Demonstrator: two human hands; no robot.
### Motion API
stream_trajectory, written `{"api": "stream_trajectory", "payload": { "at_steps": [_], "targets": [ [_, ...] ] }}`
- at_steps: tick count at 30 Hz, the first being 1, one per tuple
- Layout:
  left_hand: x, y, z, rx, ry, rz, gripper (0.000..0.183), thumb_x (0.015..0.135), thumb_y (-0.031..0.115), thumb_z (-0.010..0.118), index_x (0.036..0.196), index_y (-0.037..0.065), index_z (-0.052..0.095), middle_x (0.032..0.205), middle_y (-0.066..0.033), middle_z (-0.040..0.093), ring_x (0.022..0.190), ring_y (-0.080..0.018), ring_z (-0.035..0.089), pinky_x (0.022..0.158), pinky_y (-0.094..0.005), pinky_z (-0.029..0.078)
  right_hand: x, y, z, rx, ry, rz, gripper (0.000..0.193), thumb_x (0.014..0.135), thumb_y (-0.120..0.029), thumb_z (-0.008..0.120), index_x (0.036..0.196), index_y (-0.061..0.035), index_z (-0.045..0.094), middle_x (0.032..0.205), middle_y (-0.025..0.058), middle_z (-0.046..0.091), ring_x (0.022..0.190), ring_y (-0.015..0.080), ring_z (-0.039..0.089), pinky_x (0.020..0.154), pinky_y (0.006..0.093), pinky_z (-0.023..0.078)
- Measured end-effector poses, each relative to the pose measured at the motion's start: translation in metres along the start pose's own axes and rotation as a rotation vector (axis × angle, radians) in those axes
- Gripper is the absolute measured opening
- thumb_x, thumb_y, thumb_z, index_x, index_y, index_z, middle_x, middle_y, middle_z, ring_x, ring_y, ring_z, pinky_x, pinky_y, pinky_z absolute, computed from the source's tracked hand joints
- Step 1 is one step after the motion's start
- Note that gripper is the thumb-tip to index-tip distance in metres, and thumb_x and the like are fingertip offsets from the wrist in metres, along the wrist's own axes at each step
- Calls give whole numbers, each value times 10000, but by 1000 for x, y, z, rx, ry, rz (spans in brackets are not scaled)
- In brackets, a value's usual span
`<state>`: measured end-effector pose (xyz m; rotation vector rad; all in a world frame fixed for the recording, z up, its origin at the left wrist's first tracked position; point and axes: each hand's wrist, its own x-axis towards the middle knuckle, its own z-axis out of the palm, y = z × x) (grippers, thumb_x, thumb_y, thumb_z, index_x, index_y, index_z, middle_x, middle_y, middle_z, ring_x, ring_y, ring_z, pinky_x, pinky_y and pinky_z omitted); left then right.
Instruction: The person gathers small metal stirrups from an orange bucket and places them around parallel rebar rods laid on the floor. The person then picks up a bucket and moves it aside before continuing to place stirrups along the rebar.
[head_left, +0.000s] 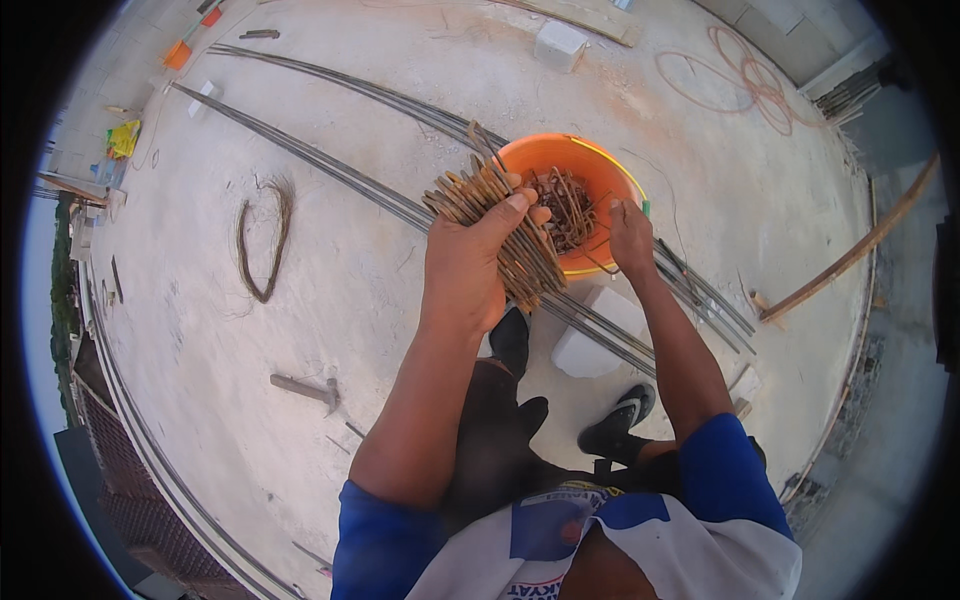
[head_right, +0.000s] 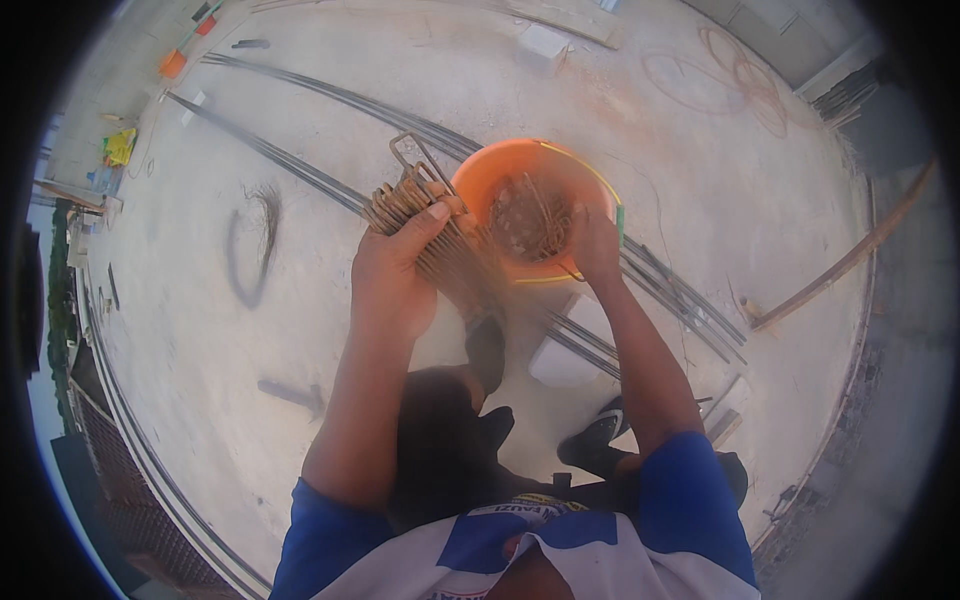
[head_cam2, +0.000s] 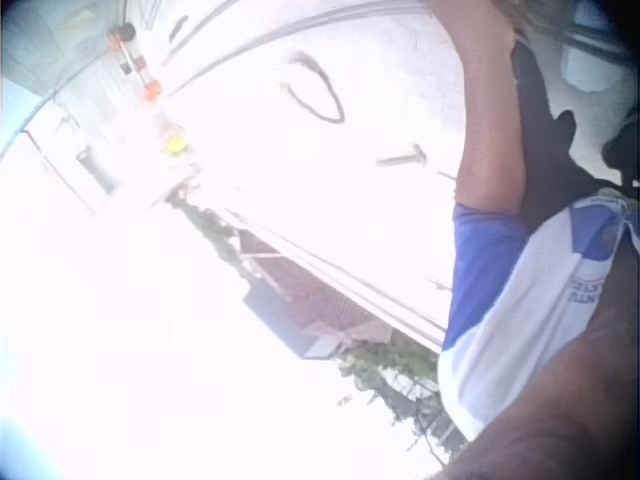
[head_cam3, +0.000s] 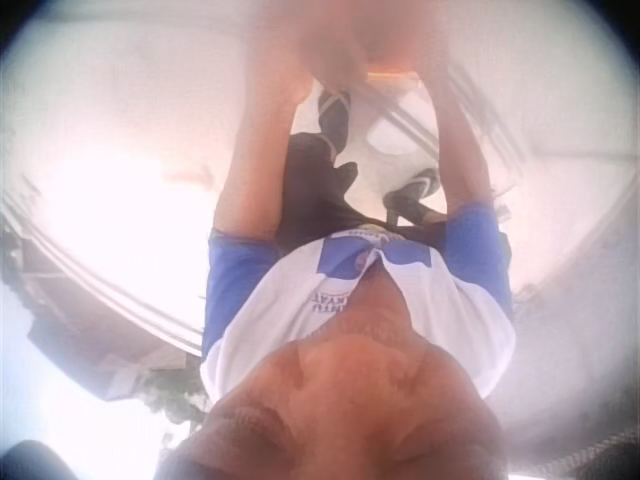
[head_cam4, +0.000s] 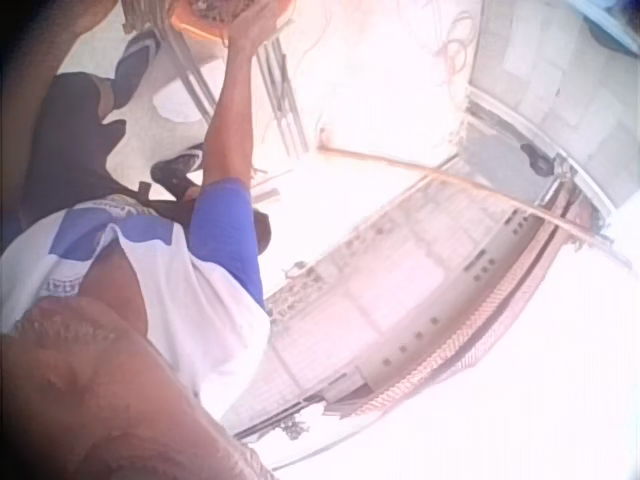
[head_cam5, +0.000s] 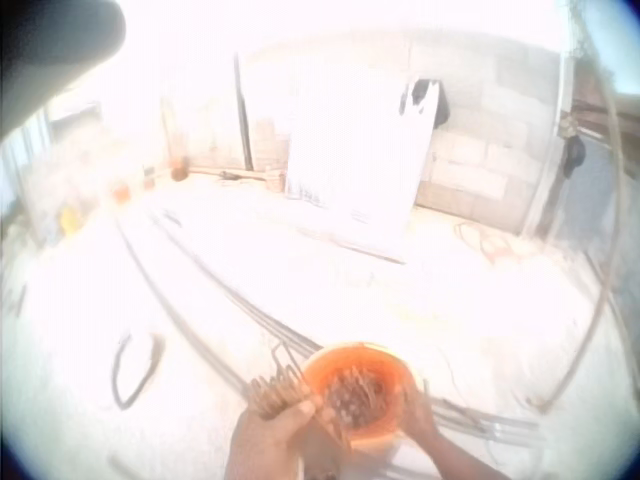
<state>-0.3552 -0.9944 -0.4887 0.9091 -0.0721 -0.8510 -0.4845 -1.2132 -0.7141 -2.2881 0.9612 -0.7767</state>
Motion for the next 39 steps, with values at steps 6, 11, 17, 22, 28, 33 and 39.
{"api": "stream_trajectory", "payload": {
  "at_steps": [6,11,17,22,28,33,39],
  "targets": [
    [-1,3,-3,20,22,-4,213,889,24,626,1096,-16,594,969,-126,670,844,-196,682,658,-331,594,15,-48,-11,82,-73,175,349,1009,-300,455,915,32,507,749,194,531,681,297,523,655,408,430],
    [-4,1,-5,20,11,-13,212,885,29,631,1085,-27,595,934,-137,676,839,-203,682,661,-334,593,7,-33,-14,77,74,106,337,1013,-294,466,915,21,534,651,120,503,605,214,526,583,372,439],
    [-1,1,-13,55,33,-27,203,896,9,587,1098,-13,578,948,-124,663,834,-220,664,737,-360,558,-1,-54,-32,572,2,387,295,1028,-268,453,902,-25,561,607,-43,393,486,45,391,421,233,405],
    [8,-2,-22,106,50,-66,180,889,15,602,1061,-40,604,927,-113,668,793,-202,665,694,-349,558,-8,-79,-66,652,-11,439,302,1022,-292,477,926,-17,556,593,-40,376,484,48,370,432,241,415],
    [29,-20,-41,416,63,-123,194,859,70,637,1015,-46,642,842,-95,670,741,-181,662,647,-312,532,-15,-107,-112,687,-9,401,307,1018,-293,474,938,-16,578,599,-17,435,476,64,425,445,239,400],
    [38,-48,-34,507,30,-182,236,831,120,654,995,-49,662,816,-104,679,716,-179,656,637,-316,521,-19,-127,-143,752,8,323,314,1015,-291,476,936,-8,587,577,-4,464,465,78,460,443,240,389],
    [50,-79,-24,630,-81,-126,297,831,173,649,1014,-60,661,849,-112,687,723,-193,659,640,-323,522,-22,-137,-153,901,33,351,274,1012,-288,501,942,-31,566,554,-53,322,458,47,297,426,250,391]
  ]
}}
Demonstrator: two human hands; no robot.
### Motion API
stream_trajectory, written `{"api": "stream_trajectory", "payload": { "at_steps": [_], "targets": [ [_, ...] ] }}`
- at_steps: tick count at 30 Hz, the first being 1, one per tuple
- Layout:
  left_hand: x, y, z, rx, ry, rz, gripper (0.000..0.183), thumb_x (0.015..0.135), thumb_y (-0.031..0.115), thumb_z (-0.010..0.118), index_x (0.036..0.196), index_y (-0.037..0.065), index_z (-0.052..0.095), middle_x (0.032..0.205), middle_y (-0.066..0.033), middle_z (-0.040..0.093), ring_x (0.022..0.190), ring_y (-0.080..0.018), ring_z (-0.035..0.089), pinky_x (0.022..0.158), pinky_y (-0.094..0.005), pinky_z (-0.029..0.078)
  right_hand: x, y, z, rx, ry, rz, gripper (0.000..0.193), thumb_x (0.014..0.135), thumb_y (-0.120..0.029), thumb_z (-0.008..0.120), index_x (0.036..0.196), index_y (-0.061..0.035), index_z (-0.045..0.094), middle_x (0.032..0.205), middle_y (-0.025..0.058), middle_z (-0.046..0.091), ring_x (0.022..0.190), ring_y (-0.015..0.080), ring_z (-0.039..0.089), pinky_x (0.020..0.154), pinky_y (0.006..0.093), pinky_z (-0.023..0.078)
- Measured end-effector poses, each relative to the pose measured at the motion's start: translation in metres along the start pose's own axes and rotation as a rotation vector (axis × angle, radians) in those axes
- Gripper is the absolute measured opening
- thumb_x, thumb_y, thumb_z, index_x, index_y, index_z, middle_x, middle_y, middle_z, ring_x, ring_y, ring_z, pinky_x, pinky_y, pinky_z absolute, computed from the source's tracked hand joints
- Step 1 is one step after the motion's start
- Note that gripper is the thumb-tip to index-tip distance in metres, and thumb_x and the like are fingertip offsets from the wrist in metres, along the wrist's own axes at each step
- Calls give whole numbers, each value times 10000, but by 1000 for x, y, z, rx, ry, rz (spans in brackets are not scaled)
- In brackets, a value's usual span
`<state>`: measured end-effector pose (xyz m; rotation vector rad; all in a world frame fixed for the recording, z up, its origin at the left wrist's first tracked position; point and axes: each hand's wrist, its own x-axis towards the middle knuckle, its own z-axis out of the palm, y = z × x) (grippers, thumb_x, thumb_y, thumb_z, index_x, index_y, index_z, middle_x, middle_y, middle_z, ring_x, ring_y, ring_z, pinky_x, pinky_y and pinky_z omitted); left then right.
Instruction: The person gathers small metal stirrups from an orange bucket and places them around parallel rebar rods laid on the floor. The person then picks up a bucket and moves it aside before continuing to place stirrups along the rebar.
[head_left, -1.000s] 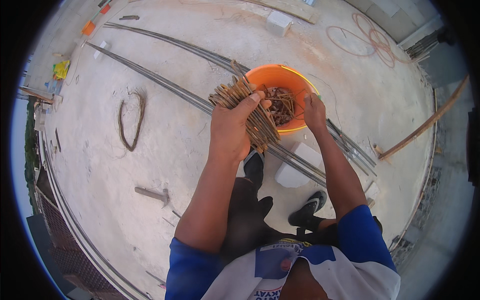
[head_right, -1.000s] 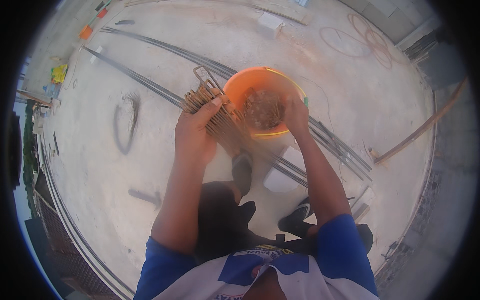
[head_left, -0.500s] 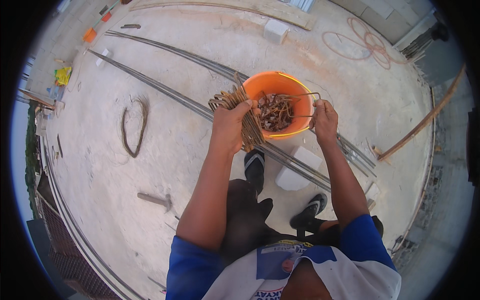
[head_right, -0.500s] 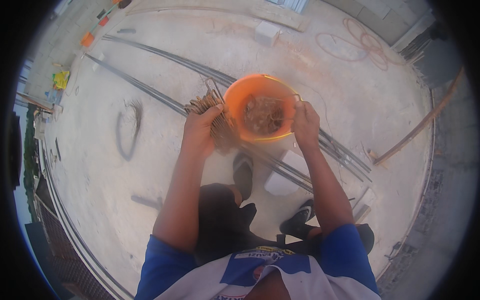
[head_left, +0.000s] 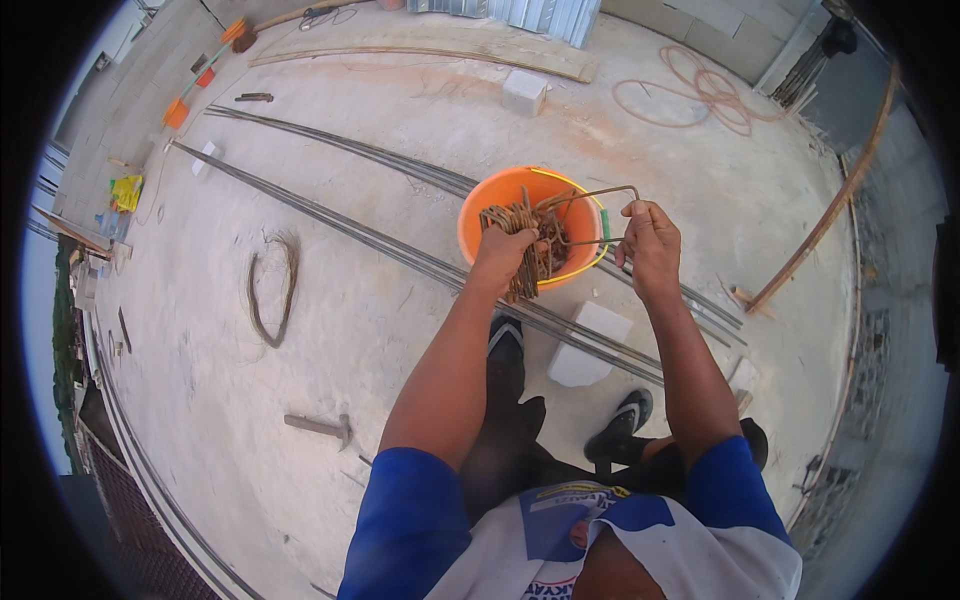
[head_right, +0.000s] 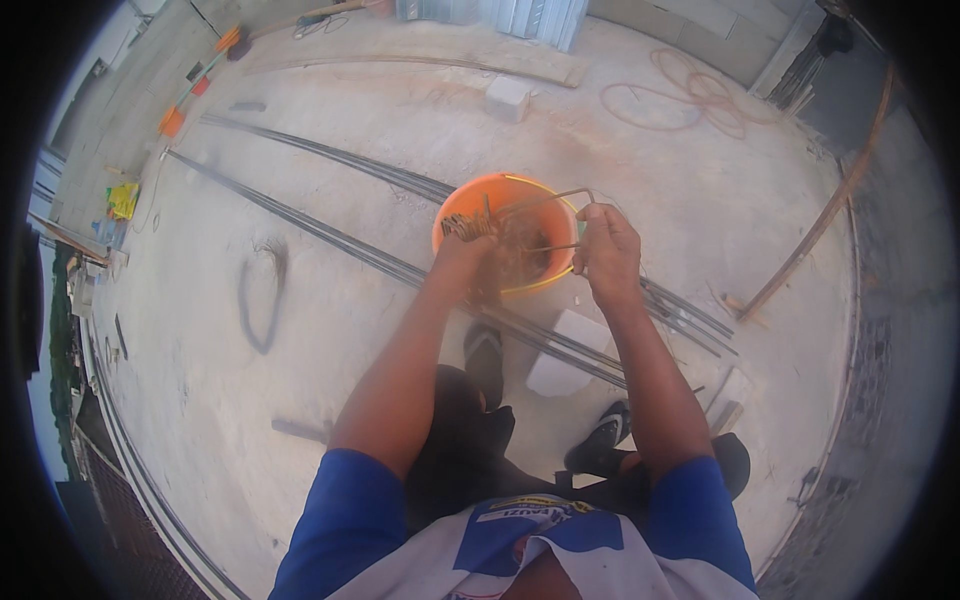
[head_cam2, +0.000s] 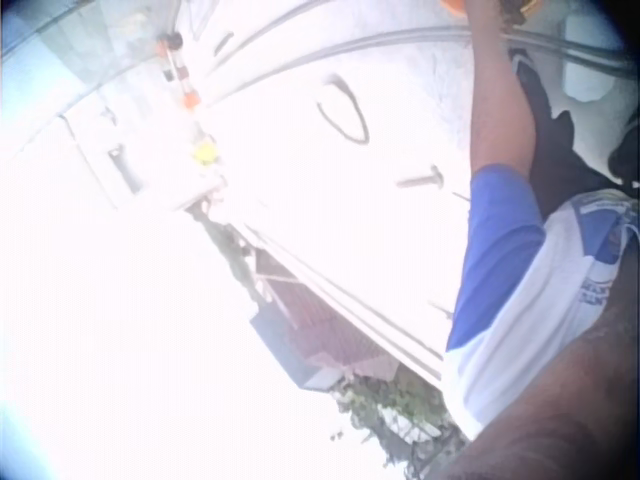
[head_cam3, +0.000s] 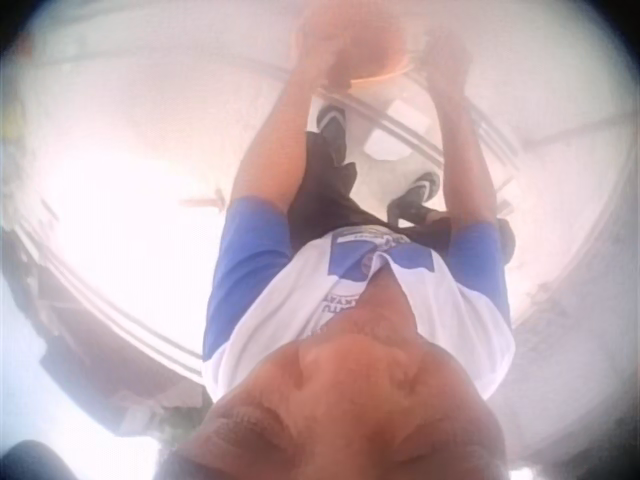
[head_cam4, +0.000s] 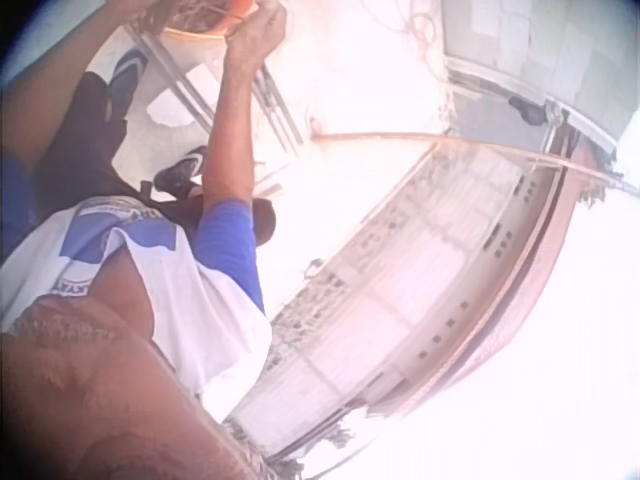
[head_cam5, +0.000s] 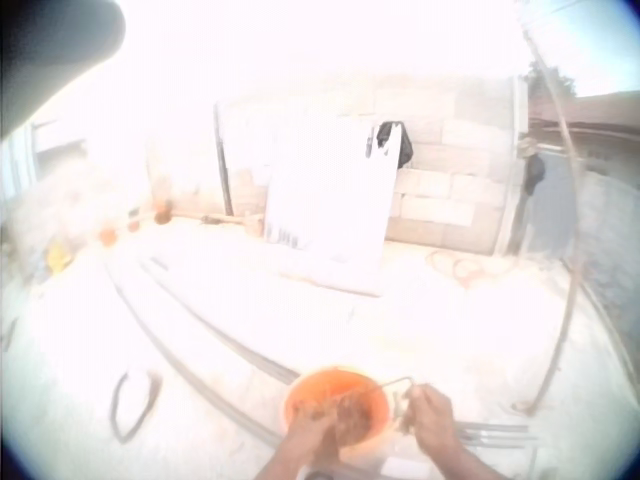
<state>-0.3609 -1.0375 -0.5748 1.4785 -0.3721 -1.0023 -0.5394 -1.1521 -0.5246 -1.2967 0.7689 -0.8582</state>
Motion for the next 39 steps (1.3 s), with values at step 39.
{"api": "stream_trajectory", "payload": {
  "at_steps": [39],
  "targets": [
    [4,2,35,293,70,7,140,788,89,666,821,-47,659,667,-92,632,587,-174,607,575,-324,476,51,64,-81,-71,467,315,307,958,-257,491,974,26,608,579,-8,382,440,101,378,367,282,385]
  ]
}}
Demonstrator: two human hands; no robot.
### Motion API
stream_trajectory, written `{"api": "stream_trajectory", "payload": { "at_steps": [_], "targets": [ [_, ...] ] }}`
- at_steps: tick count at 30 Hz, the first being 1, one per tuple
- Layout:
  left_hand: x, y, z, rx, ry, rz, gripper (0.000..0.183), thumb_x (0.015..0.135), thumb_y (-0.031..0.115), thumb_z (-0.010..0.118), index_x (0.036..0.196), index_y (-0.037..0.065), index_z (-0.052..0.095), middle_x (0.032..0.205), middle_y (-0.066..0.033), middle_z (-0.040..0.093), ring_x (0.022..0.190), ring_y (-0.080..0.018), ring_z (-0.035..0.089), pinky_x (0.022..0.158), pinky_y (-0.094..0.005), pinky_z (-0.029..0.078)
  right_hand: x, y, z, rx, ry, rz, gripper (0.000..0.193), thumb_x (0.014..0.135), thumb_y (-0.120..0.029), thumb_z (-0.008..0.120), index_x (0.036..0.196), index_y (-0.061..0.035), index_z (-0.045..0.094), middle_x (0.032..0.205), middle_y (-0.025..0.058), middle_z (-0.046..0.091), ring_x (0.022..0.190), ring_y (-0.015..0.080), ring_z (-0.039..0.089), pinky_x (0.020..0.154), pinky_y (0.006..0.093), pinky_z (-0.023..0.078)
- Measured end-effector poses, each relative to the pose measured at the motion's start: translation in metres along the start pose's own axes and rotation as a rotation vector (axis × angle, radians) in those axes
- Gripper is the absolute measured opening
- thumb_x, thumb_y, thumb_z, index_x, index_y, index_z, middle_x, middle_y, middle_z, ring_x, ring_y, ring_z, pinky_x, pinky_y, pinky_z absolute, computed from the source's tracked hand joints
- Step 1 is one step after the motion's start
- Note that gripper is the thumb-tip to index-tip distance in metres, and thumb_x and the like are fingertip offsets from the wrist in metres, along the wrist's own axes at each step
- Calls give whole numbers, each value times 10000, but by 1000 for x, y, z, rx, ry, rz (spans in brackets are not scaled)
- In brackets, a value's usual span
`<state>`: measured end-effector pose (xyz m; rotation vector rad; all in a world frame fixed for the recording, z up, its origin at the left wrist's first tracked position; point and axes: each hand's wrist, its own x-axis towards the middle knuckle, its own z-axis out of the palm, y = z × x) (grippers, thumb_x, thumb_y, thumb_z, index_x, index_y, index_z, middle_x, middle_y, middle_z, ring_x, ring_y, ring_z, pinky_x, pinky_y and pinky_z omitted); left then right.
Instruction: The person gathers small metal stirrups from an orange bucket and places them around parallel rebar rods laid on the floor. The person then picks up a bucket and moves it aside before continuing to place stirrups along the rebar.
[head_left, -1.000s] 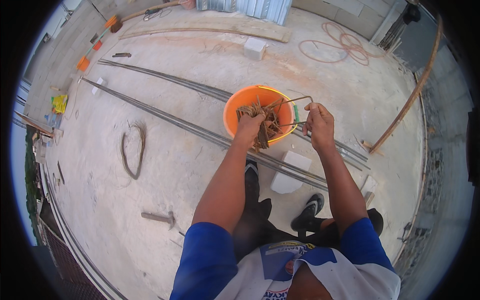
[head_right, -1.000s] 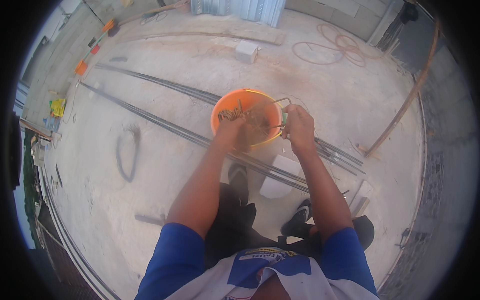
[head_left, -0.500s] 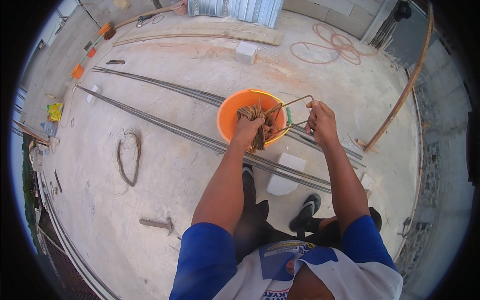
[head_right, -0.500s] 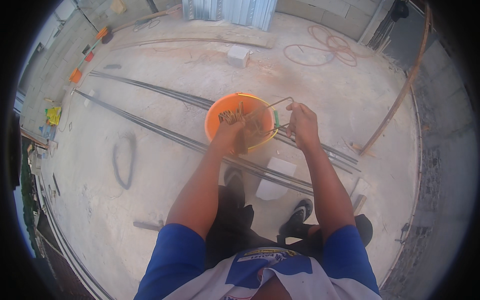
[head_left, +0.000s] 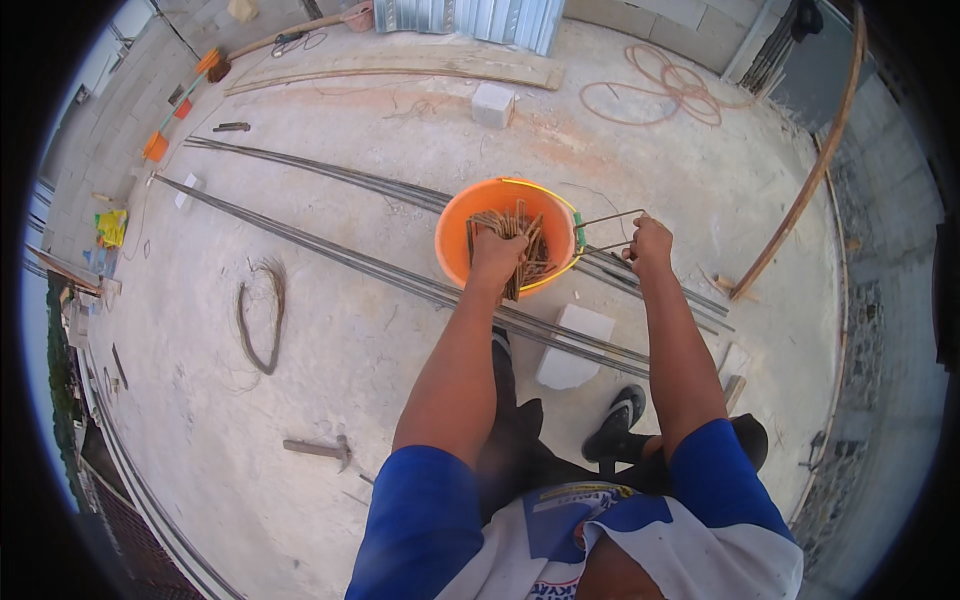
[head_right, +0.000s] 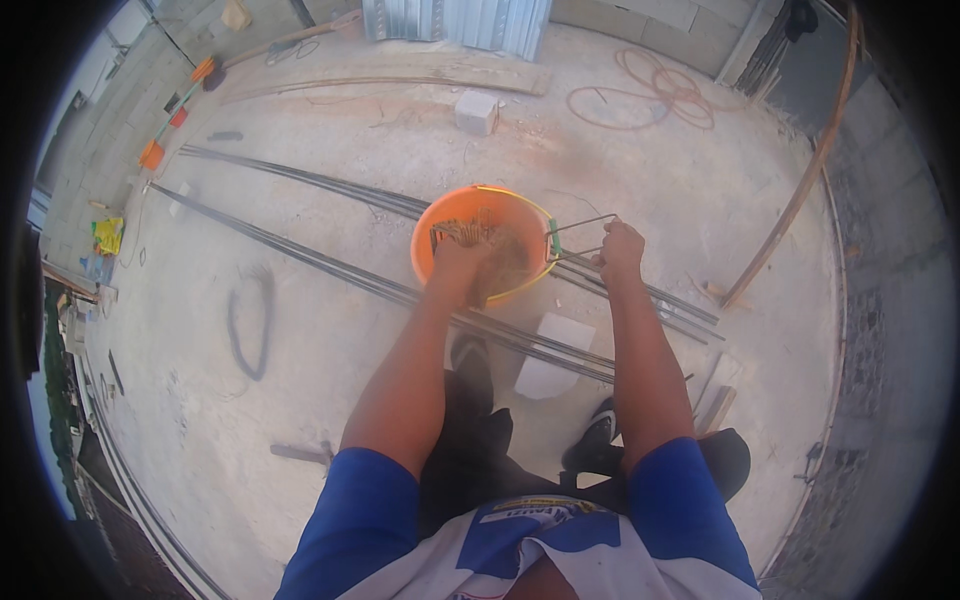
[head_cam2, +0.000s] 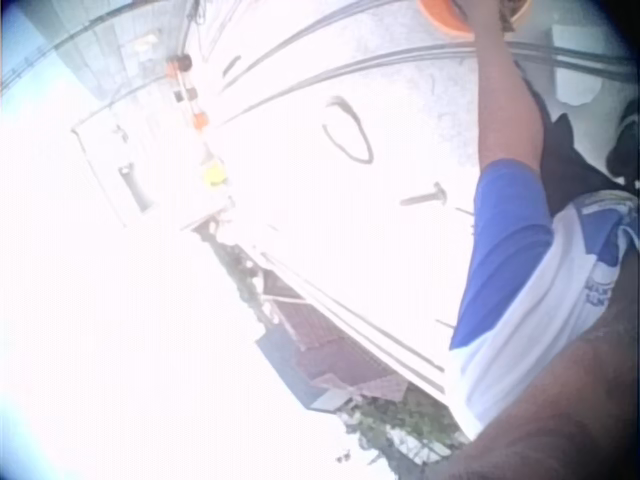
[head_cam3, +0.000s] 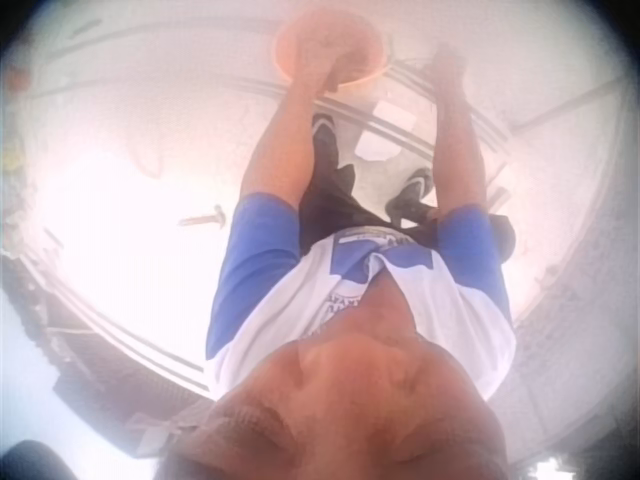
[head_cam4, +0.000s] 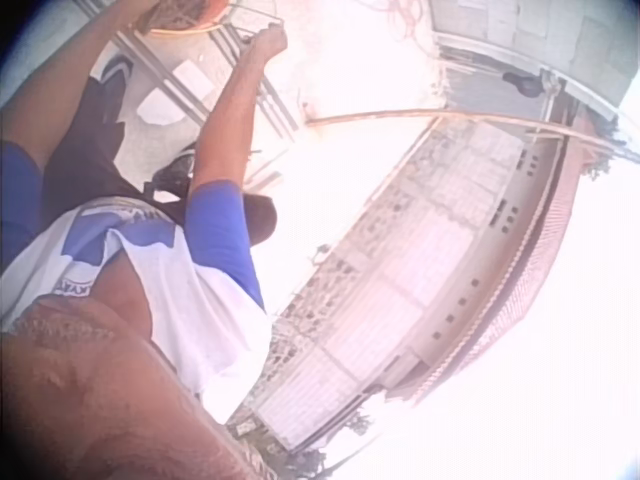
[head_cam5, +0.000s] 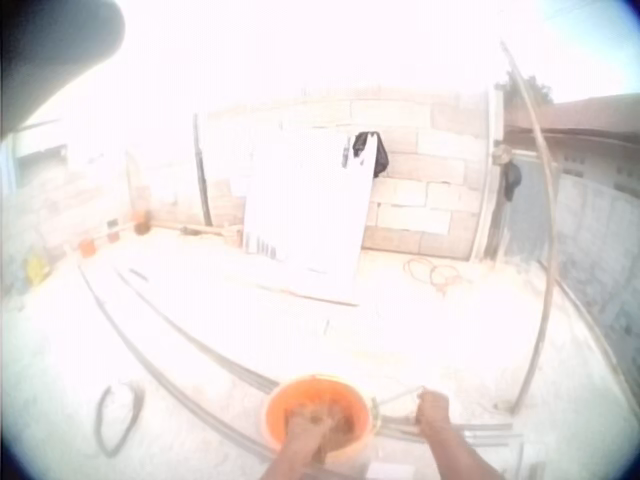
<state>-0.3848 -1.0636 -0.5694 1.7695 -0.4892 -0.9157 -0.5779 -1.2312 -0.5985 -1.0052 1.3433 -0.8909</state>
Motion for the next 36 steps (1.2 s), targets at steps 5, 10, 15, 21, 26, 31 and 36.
{"api": "stream_trajectory", "payload": {
  "at_steps": [5,10,15,21,26,31,36],
  "targets": [
    [28,-18,-12,-279,96,22,132,823,91,651,824,-41,663,693,-92,646,581,-166,603,565,-319,476,-14,-11,-20,-20,-263,-69,285,986,-243,466,1054,8,584,567,-21,389,433,86,352,395,299,394],
    [19,2,-23,-408,143,11,124,875,77,628,929,-30,664,771,-76,665,633,-158,622,579,-317,496,-50,-23,-40,-275,-425,-250,273,999,-231,449,1066,2,574,625,19,494,507,96,455,485,277,439],
    [10,7,-46,-170,21,118,158,865,82,639,989,-12,665,800,-48,661,671,-137,619,624,-296,502,-54,-3,-72,-305,-526,-238,264,982,-238,483,1038,4,572,738,56,585,629,121,549,612,270,475],
    [-19,42,-58,-173,-215,208,144,889,82,639,1000,-10,644,810,-54,639,725,-131,609,655,-288,504,-68,32,-62,-1,-525,-69,229,938,-226,602,998,-16,533,912,78,623,810,146,586,746,294,507],
    [-25,40,-61,-369,-362,234,144,903,79,617,1011,-15,622,793,-52,627,660,-133,576,616,-296,501,-80,43,15,-135,-616,-323,261,861,-125,686,984,-46,471,1039,107,620,936,174,574,873,315,477],
    [-21,35,-66,-373,-367,248,123,912,94,620,991,0,622,770,-39,599,643,-131,549,613,-290,489,-87,28,46,-252,-846,-246,267,860,-90,682,928,-62,425,984,104,597,829,141,587,757,293,512],
    [-16,30,-72,-376,-320,218,104,926,101,600,954,1,616,750,-39,592,623,-132,542,594,-287,477,-95,22,43,-227,-854,-232,230,886,-97,657,862,-65,431,858,69,577,718,120,584,658,295,532]
  ]
}}
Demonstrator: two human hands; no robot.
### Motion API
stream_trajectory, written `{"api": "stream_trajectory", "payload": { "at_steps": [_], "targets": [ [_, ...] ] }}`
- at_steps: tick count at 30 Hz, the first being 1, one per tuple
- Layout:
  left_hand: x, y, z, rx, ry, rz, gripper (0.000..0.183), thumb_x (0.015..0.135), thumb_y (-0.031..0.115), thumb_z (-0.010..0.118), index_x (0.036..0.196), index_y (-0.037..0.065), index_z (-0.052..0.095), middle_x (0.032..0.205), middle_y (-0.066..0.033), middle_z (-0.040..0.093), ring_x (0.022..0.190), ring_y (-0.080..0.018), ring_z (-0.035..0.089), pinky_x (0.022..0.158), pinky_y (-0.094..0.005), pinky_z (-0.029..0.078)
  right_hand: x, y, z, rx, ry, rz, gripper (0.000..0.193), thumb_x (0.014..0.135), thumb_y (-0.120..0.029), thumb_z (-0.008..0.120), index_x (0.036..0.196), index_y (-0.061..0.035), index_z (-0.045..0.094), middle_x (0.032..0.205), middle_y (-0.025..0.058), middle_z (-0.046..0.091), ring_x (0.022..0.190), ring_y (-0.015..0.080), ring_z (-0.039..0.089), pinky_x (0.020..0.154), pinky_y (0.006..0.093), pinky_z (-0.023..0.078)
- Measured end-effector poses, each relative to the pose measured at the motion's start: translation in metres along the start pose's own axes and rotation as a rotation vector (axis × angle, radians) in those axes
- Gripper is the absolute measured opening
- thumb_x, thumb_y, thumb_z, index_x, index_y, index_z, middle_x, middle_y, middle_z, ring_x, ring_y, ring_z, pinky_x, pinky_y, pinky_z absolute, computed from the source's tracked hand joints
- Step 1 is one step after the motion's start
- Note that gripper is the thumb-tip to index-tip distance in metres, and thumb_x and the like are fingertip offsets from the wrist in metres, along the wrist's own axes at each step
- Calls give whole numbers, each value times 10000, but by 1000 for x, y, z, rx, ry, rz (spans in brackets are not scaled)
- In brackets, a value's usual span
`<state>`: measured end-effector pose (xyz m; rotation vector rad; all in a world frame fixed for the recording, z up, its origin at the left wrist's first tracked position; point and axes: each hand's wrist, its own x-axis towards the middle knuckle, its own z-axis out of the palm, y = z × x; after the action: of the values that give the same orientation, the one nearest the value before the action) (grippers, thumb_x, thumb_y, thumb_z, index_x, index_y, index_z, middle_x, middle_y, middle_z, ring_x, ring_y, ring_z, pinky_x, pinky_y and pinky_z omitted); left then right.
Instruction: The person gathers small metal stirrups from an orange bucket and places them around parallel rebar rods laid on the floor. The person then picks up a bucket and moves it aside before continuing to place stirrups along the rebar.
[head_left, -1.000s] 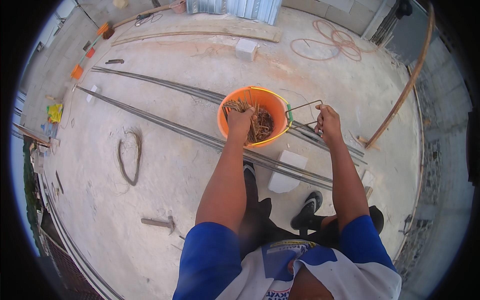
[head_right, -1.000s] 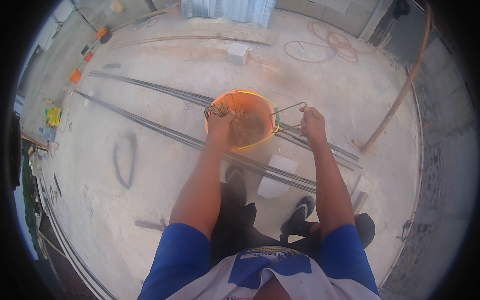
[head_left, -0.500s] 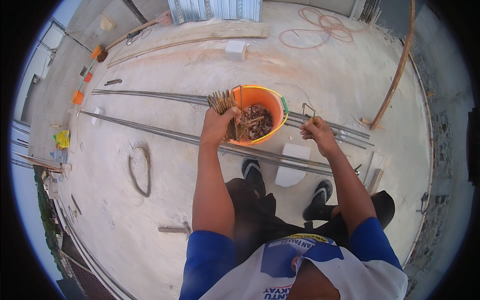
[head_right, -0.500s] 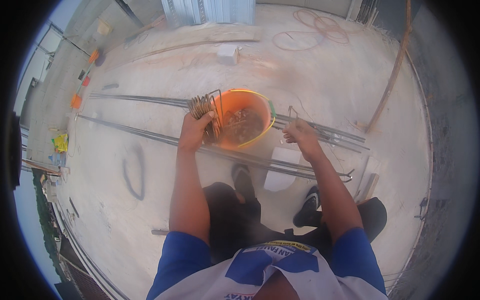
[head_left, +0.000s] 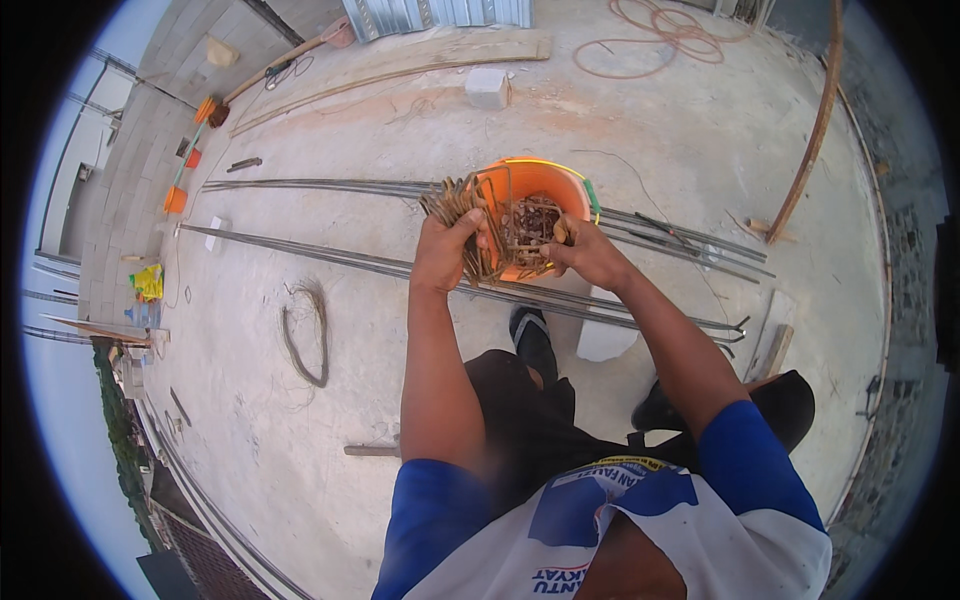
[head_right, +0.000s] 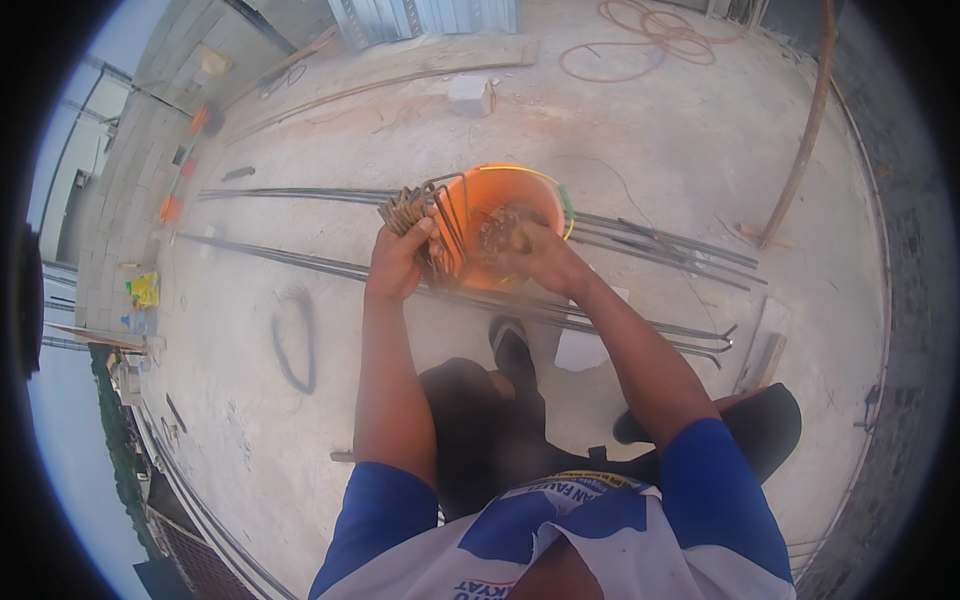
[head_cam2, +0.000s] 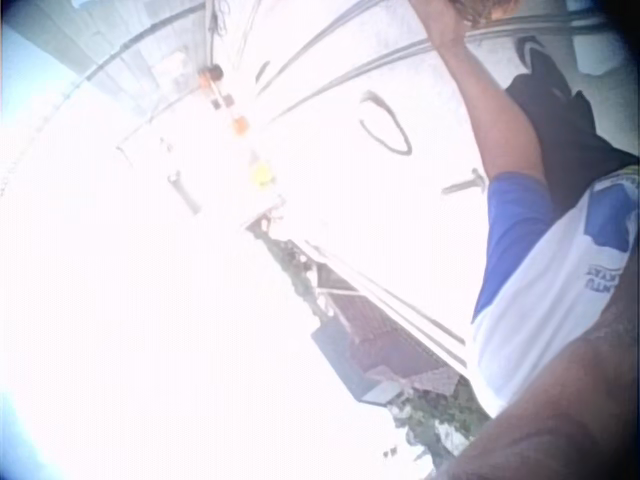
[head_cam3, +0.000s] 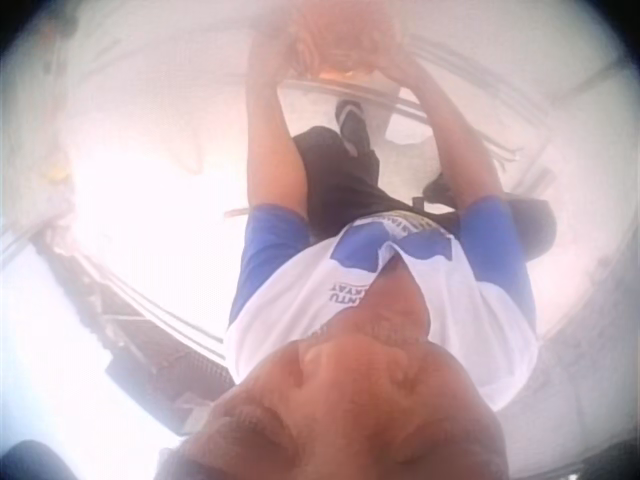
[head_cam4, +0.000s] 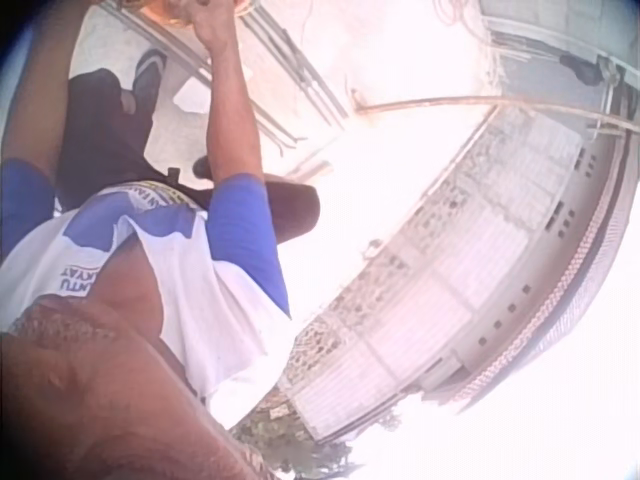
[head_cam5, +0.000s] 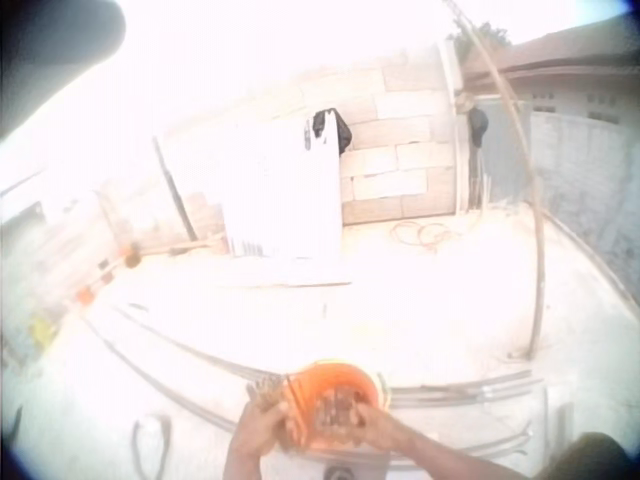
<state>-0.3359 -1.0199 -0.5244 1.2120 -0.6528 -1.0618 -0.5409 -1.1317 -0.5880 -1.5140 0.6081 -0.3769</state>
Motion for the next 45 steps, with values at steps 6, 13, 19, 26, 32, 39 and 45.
{"api": "stream_trajectory", "payload": {
  "at_steps": [6,13,19,26,32,39,45],
  "targets": [
    [11,-9,-1,5,156,-18,105,958,96,548,1020,18,583,742,-34,561,624,-120,534,586,-285,485,-13,15,9,181,189,-47,215,871,-132,672,824,-66,472,769,11,522,720,99,576,659,273,509],
    [18,-18,-2,-15,277,-152,79,936,95,571,903,34,608,667,-11,555,582,-112,536,534,-269,464,-19,-2,13,468,182,-65,201,873,-125,682,822,-68,497,777,-4,520,722,97,573,696,272,492],
    [19,-20,13,199,269,-283,102,863,122,611,855,23,635,696,-30,588,619,-120,563,553,-288,449,-21,-2,8,514,171,-110,172,884,-90,665,885,-90,493,775,-9,476,636,105,528,679,299,543],
    [30,-31,35,919,468,-31,312,828,224,629,864,-86,634,856,-278,653,831,-426,642,745,-471,508,-22,-6,2,375,307,-73,215,890,-106,673,840,-98,465,726,3,492,623,130,568,634,284,503],
    [31,-36,36,983,298,-123,307,825,236,630,890,-63,655,892,-274,663,886,-426,645,796,-478,510,-22,-4,4,468,420,-99,259,897,-122,672,812,-102,427,724,21,517,634,150,599,645,294,508],
    [24,-29,52,978,253,-136,291,825,228,626,921,-44,664,931,-251,673,913,-399,652,802,-465,515,-16,-1,4,467,502,-133,209,920,-107,620,839,-83,429,723,42,538,627,166,611,649,296,516],
    [22,-25,71,1235,236,-148,219,837,161,575,927,-6,683,937,-224,688,906,-373,670,802,-458,529,-17,-5,19,205,559,-124,184,935,-118,578,845,-57,429,702,55,536,531,129,543,485,272,466]
  ]
}}
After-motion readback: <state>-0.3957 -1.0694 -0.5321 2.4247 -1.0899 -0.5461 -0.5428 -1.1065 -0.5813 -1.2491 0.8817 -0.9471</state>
